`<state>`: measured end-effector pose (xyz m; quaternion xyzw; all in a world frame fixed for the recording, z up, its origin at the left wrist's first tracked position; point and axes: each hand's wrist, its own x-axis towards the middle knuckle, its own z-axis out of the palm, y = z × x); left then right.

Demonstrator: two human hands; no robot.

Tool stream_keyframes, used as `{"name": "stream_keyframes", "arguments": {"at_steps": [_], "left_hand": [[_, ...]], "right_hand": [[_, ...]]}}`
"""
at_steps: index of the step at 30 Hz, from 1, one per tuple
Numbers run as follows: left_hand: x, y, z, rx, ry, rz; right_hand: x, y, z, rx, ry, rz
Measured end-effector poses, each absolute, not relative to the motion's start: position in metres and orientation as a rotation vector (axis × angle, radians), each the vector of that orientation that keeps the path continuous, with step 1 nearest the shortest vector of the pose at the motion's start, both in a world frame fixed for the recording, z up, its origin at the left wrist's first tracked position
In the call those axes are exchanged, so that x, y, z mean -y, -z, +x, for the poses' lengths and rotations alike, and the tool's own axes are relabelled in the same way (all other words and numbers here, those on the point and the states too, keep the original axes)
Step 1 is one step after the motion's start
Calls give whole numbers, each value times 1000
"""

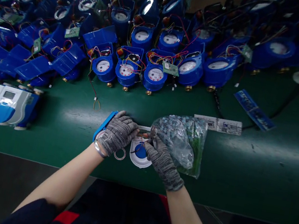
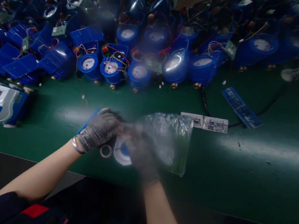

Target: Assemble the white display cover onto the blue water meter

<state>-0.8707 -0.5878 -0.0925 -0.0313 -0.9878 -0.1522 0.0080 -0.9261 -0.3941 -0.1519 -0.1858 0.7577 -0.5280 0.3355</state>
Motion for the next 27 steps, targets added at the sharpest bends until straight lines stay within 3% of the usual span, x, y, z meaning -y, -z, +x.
{"name": "stream_keyframes", "arguments": {"at_steps": [10,17,27], "left_hand": [[583,105,-846,3074,289,124],[580,105,-853,3040,348,117],[580,106,-847,2987,246,61]], "right_hand": [[422,145,-935,-2227,1024,-429],[409,151,-921,-2052,1411,-259],[395,146,-881,-1439,1371,96]]}}
